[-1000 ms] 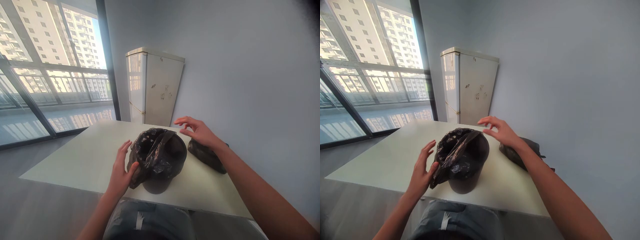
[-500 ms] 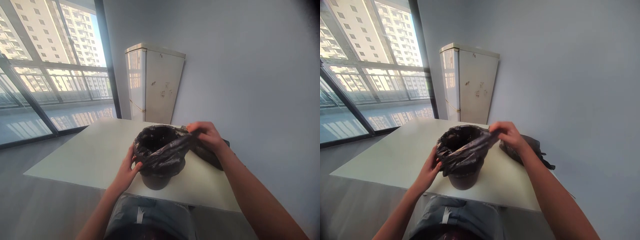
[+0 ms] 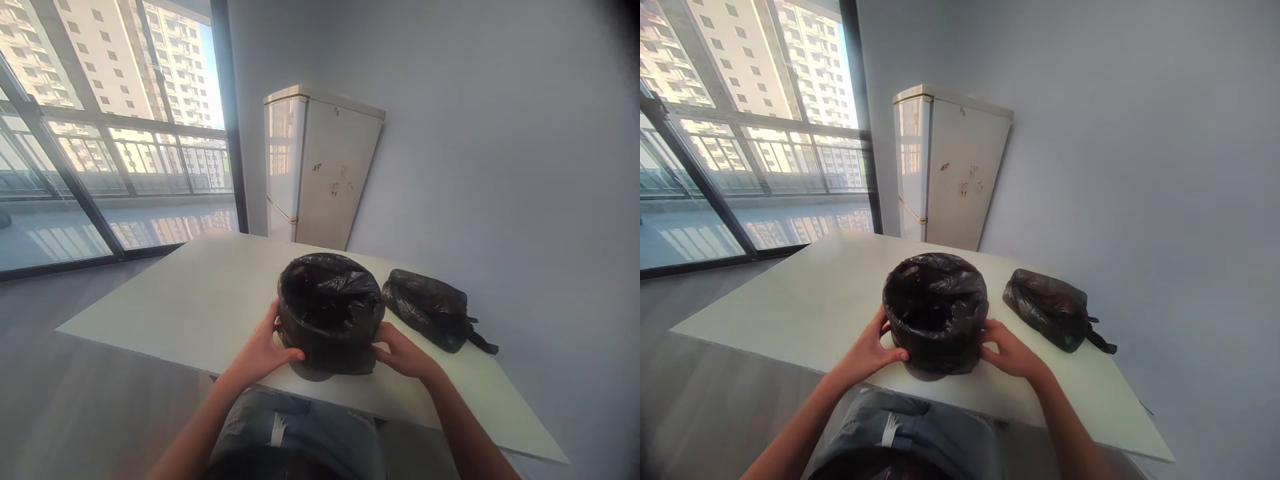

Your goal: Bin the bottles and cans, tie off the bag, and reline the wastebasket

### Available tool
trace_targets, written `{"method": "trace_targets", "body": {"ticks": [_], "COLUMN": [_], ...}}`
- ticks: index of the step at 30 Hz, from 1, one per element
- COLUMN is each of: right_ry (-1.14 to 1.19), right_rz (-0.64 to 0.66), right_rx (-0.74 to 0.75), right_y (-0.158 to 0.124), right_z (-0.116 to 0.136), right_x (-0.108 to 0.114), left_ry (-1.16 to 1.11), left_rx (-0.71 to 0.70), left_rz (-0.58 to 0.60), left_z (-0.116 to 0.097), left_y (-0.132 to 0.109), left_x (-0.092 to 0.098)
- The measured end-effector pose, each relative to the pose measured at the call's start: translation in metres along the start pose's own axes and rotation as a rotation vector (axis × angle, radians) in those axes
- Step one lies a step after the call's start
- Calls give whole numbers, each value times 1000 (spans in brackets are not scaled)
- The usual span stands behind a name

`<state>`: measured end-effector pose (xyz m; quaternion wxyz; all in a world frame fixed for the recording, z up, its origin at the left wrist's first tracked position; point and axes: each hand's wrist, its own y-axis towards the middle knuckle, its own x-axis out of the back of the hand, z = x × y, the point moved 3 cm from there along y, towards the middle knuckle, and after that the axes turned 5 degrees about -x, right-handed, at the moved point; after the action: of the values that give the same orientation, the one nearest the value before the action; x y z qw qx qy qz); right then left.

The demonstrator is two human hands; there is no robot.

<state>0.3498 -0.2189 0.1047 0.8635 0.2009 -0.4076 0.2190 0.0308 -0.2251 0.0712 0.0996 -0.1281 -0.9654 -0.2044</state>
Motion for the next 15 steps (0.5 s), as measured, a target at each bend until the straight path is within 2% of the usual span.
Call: {"method": "trace_targets", "body": {"ticks": [2, 4, 7, 11, 13, 15], "right_ry": [175, 283, 255, 234, 242, 206], "right_rz": [-24, -52, -77, -11, -3, -16], "right_rx": [-104, -136, -100, -69, -78, -91], "right_y": [6, 11, 14, 16, 18, 20], "right_z": [-5, -8, -8, -9, -12, -16], "right_x": [-20, -36, -53, -74, -79, -75], "left_ry": [32, 55, 60, 110, 156, 193], "left_rx": [31, 55, 63, 56, 60, 58], "left_rz": [26, 37, 25, 35, 54, 97], "left_z": [6, 12, 23, 42, 53, 64], "left_y": [-1, -1, -1, -3, -5, -6], "left_x": [0, 2, 6, 10, 12, 13]}}
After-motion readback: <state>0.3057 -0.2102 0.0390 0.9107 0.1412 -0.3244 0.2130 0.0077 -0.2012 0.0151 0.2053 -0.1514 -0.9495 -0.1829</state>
